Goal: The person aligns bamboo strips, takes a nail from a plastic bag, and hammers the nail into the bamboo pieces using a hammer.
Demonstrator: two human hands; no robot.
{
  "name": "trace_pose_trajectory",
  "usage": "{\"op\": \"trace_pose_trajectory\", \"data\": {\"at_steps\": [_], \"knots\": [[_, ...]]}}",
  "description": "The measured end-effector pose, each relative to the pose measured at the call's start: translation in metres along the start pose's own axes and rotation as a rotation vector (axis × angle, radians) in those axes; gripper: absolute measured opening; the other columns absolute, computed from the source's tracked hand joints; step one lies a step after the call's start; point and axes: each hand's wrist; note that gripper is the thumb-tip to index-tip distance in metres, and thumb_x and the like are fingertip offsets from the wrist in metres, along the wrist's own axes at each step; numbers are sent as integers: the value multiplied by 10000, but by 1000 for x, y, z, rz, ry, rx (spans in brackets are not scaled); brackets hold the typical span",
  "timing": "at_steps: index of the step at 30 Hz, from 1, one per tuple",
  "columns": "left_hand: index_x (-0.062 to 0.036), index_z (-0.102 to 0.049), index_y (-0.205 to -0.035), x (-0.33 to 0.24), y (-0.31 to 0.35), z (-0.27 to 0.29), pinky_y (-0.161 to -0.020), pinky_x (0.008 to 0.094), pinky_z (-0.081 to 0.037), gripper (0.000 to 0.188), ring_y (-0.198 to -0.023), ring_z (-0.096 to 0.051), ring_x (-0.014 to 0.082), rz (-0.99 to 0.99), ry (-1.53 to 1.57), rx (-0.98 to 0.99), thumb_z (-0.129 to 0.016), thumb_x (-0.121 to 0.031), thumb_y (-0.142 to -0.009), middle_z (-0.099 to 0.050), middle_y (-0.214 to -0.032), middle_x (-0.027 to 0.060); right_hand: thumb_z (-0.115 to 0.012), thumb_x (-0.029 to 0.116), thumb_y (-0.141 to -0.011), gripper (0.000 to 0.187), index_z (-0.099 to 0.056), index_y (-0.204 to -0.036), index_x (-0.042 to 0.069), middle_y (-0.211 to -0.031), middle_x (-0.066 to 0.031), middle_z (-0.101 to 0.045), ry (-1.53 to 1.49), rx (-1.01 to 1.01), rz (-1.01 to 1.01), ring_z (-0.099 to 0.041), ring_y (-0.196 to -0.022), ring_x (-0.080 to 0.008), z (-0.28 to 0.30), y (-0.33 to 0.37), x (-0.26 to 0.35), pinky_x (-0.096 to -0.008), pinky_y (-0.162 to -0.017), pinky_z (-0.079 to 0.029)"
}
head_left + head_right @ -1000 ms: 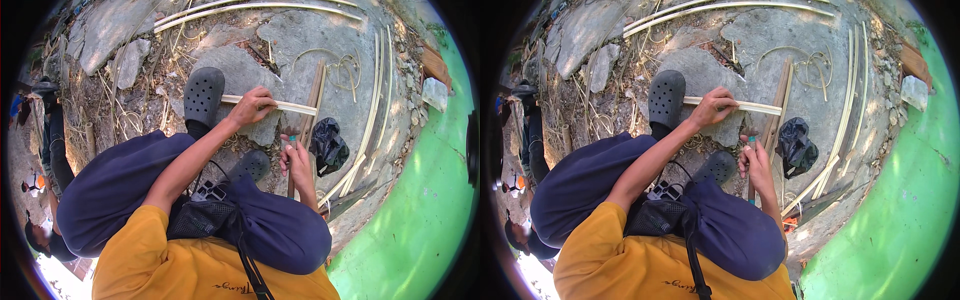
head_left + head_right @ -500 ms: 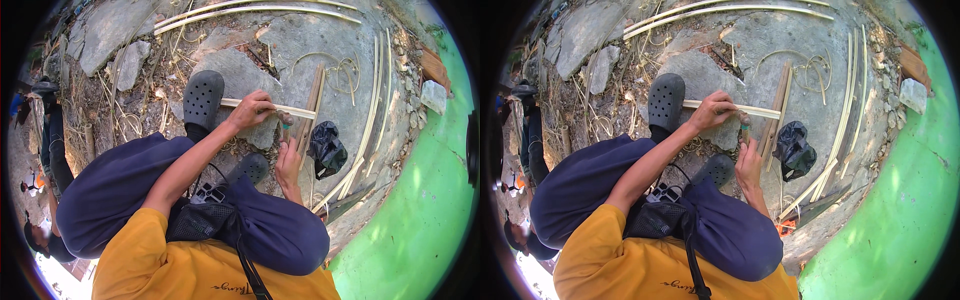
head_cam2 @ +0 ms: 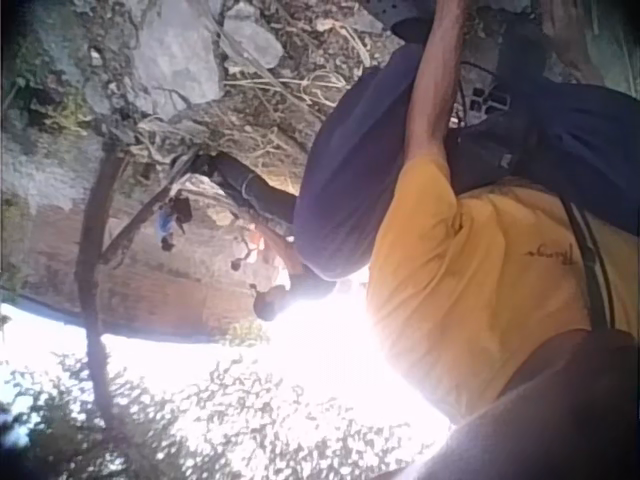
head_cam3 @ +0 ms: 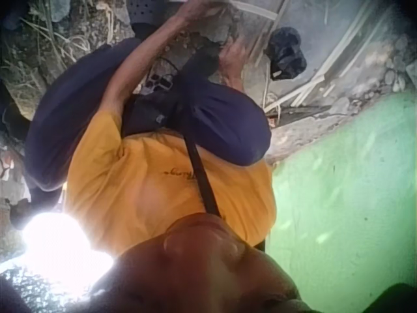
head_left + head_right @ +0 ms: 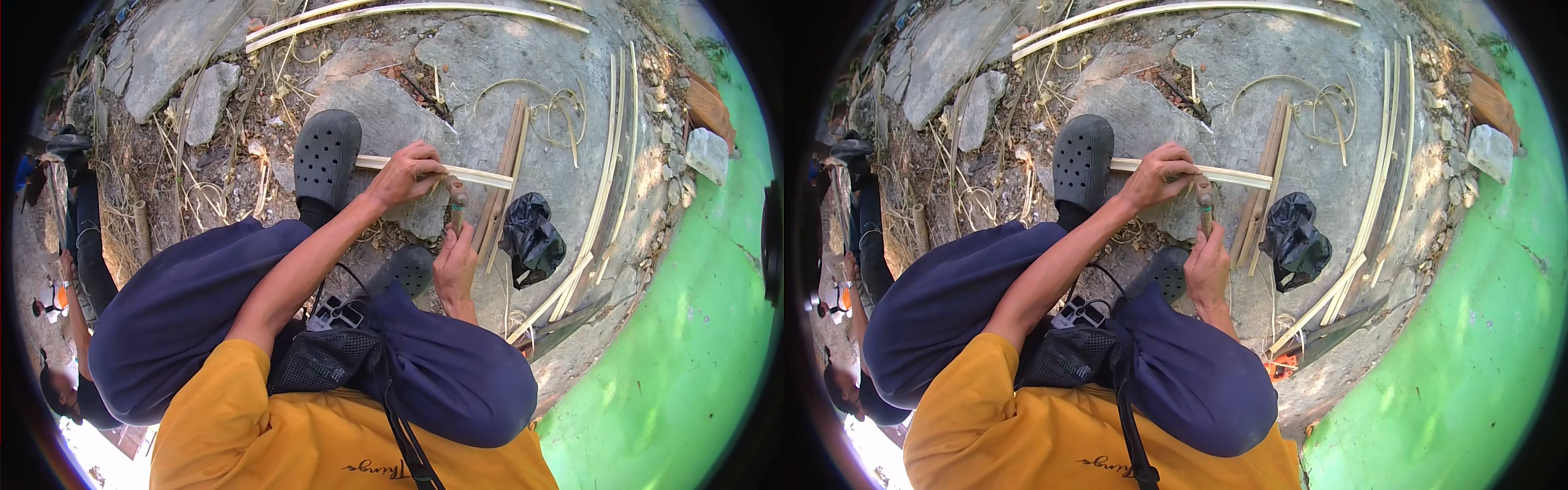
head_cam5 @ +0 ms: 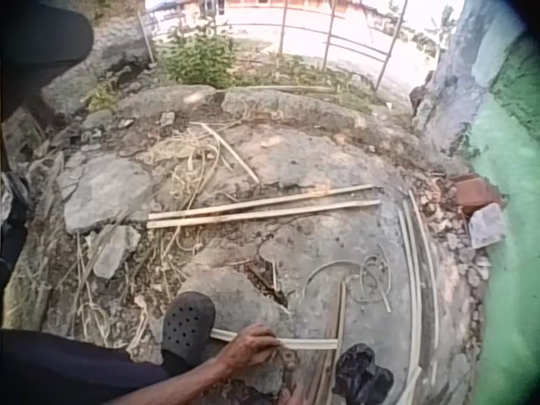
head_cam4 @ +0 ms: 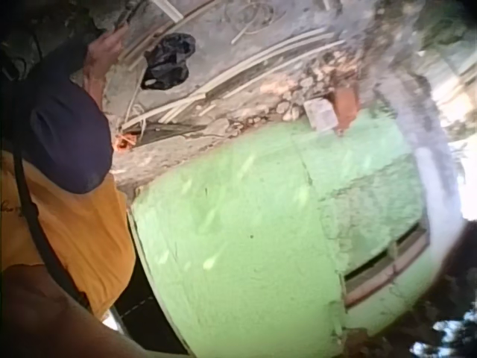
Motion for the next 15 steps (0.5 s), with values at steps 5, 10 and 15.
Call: {"op": "trace_pose_trajectory", "data": {"at_steps": [5, 10, 15], "knots": [[-51, -756, -920, -1, 2, -1, -743, 363, -547, 141, -878, -647, 250, -4, -1, 20, -784, -13, -787, -670, -895, 70, -465, 122, -1059, 223, -514, -1220, -24, -911, -226, -681, -101, -82, 27, -696, -797, -429, 4, 6, -2, -452, -676, -523], [-50, -755, -916, -1, 1, -1, -749, 365, -547, 142, -879, -648, 250, -18, 20, 9, -792, -26, -781, -670, -891, 69, -465, 113, -1059, 213, -515, -1215, -23, -909, -232, -676, -84, -40, -38, -692, -799, -437, 3, 5, -3, -445, -680, -520], [-50, -756, -916, 0, 1, -1, -751, 369, -545, 140, -872, -646, 252, -19, 6, 20, -792, -29, -783, -672, -892, 70, -460, 132, -1063, 204, -516, -1194, -15, -841, -215, -635, -62, -51, 16, -655, -727, -394, -10, 2, -8, -434, -636, -493]]}}
Point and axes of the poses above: each hand's wrist, its own y-axis away from the middle knuckle, its own z-axis out of the back of the hand, x = y × z
